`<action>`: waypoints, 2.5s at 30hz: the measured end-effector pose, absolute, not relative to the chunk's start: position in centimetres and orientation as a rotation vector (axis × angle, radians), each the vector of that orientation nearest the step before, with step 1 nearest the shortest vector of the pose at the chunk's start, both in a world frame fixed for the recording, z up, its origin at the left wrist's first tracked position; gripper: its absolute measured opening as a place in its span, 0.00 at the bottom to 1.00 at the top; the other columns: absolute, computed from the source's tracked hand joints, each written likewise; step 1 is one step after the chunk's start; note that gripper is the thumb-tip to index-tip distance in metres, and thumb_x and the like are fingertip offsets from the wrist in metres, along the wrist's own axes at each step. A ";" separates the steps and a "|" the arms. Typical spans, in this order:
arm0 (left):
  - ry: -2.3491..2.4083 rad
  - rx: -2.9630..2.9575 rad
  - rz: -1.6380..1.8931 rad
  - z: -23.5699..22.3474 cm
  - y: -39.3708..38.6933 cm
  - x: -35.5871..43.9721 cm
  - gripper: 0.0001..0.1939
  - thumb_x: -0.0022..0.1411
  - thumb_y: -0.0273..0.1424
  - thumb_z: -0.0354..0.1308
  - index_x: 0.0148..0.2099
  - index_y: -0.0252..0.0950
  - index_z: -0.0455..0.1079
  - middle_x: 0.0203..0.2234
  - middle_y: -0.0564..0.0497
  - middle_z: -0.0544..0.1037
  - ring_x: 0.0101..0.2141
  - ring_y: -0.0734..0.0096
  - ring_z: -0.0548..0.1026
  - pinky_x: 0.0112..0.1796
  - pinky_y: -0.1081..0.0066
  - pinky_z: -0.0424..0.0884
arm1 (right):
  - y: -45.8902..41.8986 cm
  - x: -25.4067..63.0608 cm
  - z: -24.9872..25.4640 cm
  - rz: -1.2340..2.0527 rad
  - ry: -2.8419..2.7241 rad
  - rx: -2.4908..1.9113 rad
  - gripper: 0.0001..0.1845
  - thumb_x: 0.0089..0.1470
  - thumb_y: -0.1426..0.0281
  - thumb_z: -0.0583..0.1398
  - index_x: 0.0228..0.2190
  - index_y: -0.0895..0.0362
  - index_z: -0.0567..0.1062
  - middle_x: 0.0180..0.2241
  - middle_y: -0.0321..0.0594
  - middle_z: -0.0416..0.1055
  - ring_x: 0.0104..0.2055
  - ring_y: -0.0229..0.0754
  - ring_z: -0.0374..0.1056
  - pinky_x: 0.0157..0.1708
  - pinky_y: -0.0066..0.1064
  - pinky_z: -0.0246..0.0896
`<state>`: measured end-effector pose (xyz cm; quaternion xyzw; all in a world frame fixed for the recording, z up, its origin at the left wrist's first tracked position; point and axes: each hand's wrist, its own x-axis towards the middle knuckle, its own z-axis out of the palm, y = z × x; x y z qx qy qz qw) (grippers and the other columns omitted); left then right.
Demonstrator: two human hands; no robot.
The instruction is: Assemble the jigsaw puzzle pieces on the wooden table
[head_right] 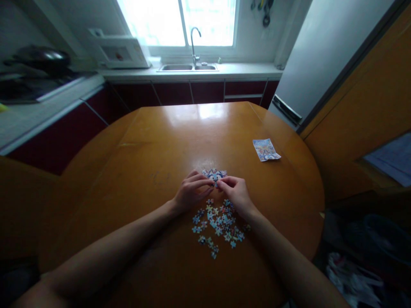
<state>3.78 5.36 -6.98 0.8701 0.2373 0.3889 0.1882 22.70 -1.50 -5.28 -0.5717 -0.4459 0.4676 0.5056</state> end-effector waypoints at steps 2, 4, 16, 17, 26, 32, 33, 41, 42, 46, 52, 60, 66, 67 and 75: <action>0.662 2.439 1.090 -7.2 5.4 3.7 0.06 0.67 0.36 0.61 0.42 0.42 0.79 0.34 0.51 0.82 0.36 0.66 0.73 0.39 0.63 0.74 | -1.5 22.6 -5.3 1.107 -1.089 -1.361 0.13 0.46 0.59 0.70 0.29 0.56 0.81 0.27 0.40 0.78 0.30 0.42 0.73 0.34 0.35 0.68; 0.652 2.433 1.087 -7.3 5.5 3.6 0.06 0.67 0.35 0.62 0.43 0.42 0.79 0.34 0.50 0.81 0.37 0.65 0.73 0.40 0.62 0.75 | -1.4 22.6 -5.4 1.089 -1.115 -1.350 0.13 0.45 0.60 0.71 0.29 0.56 0.81 0.28 0.41 0.79 0.30 0.42 0.73 0.34 0.35 0.68; 0.923 2.630 0.712 -7.3 5.3 3.8 0.16 0.70 0.29 0.55 0.57 0.41 0.72 0.56 0.50 0.75 0.50 0.57 0.67 0.55 0.54 0.67 | 6.6 26.0 -6.6 0.775 -1.333 -1.475 0.10 0.45 0.65 0.66 0.26 0.59 0.81 0.27 0.44 0.80 0.30 0.44 0.74 0.32 0.34 0.67; 0.945 2.643 0.671 -7.3 5.2 3.7 0.17 0.70 0.30 0.54 0.60 0.41 0.71 0.59 0.51 0.73 0.50 0.56 0.66 0.56 0.53 0.66 | 7.1 26.0 -6.8 0.784 -1.376 -1.482 0.09 0.46 0.66 0.66 0.26 0.59 0.81 0.27 0.44 0.80 0.30 0.44 0.74 0.31 0.34 0.67; 0.982 2.648 0.460 -7.0 5.1 3.7 0.21 0.72 0.37 0.51 0.65 0.45 0.66 0.66 0.53 0.65 0.53 0.51 0.64 0.56 0.48 0.64 | 7.6 26.1 -8.8 0.785 -1.573 -1.505 0.08 0.51 0.68 0.64 0.30 0.59 0.83 0.30 0.44 0.82 0.32 0.45 0.76 0.32 0.32 0.68; 0.990 2.652 0.464 -7.1 5.1 3.8 0.21 0.71 0.35 0.53 0.64 0.45 0.67 0.66 0.53 0.65 0.53 0.51 0.64 0.56 0.48 0.64 | 7.8 26.2 -8.4 0.654 -1.696 -1.605 0.06 0.52 0.71 0.64 0.29 0.57 0.83 0.29 0.42 0.81 0.30 0.43 0.74 0.32 0.32 0.66; 0.990 2.653 0.465 -7.1 5.1 3.8 0.21 0.71 0.35 0.53 0.64 0.45 0.67 0.66 0.53 0.66 0.52 0.51 0.64 0.56 0.48 0.64 | 7.7 26.1 -8.3 0.608 -1.717 -1.620 0.05 0.52 0.71 0.64 0.29 0.57 0.83 0.29 0.42 0.80 0.30 0.42 0.73 0.33 0.32 0.65; 0.988 2.662 0.469 -7.1 5.0 3.8 0.21 0.71 0.34 0.52 0.64 0.45 0.66 0.66 0.53 0.66 0.52 0.51 0.64 0.56 0.49 0.64 | 7.6 25.9 -8.2 0.491 -1.747 -1.617 0.03 0.51 0.72 0.65 0.26 0.57 0.80 0.29 0.40 0.75 0.31 0.40 0.69 0.32 0.31 0.62; 0.991 2.663 0.470 -7.0 5.1 3.8 0.21 0.71 0.34 0.52 0.64 0.45 0.66 0.66 0.53 0.66 0.53 0.52 0.64 0.56 0.49 0.63 | 7.5 26.1 -8.3 0.501 -1.711 -1.588 0.04 0.52 0.72 0.64 0.27 0.57 0.80 0.28 0.39 0.74 0.30 0.40 0.68 0.32 0.31 0.62; 1.001 2.674 0.463 -7.0 5.1 3.9 0.20 0.71 0.34 0.52 0.64 0.45 0.67 0.66 0.53 0.66 0.53 0.52 0.64 0.56 0.48 0.63 | 7.0 27.0 -8.6 0.485 -1.620 -1.451 0.11 0.55 0.76 0.58 0.32 0.57 0.82 0.32 0.40 0.73 0.31 0.40 0.68 0.32 0.31 0.64; 1.004 2.675 0.457 -7.0 5.0 3.9 0.20 0.72 0.34 0.51 0.64 0.45 0.67 0.66 0.54 0.66 0.52 0.53 0.64 0.56 0.50 0.63 | 6.4 27.4 -9.0 0.488 -1.815 -1.405 0.15 0.55 0.78 0.57 0.30 0.54 0.83 0.37 0.41 0.71 0.39 0.42 0.69 0.40 0.34 0.66; 0.997 2.682 0.434 -7.0 5.0 3.8 0.21 0.72 0.34 0.50 0.64 0.44 0.66 0.66 0.53 0.65 0.53 0.52 0.63 0.57 0.50 0.62 | 6.4 26.8 -8.6 0.453 -1.777 -1.394 0.17 0.57 0.81 0.54 0.32 0.55 0.82 0.37 0.42 0.70 0.41 0.42 0.69 0.44 0.35 0.65; 1.006 2.655 0.455 -7.5 5.1 3.8 0.25 0.70 0.34 0.52 0.68 0.44 0.60 0.66 0.51 0.65 0.53 0.51 0.63 0.56 0.48 0.63 | 6.2 26.6 -8.4 0.472 -1.921 -1.415 0.15 0.58 0.79 0.56 0.32 0.55 0.83 0.38 0.42 0.69 0.41 0.43 0.68 0.44 0.35 0.65; 1.011 2.654 0.453 -7.5 5.0 3.8 0.25 0.70 0.34 0.52 0.68 0.44 0.60 0.66 0.51 0.65 0.53 0.51 0.63 0.56 0.48 0.63 | 6.2 26.6 -8.4 0.477 -1.921 -1.422 0.16 0.57 0.80 0.56 0.32 0.55 0.83 0.38 0.42 0.69 0.41 0.43 0.67 0.44 0.34 0.65; 1.034 2.661 0.559 -7.7 5.1 3.7 0.23 0.70 0.33 0.54 0.65 0.44 0.60 0.62 0.45 0.62 0.56 0.50 0.61 0.59 0.48 0.64 | 6.5 26.7 -8.5 0.528 -1.758 -1.393 0.18 0.54 0.81 0.53 0.30 0.54 0.81 0.38 0.42 0.69 0.42 0.43 0.68 0.45 0.34 0.65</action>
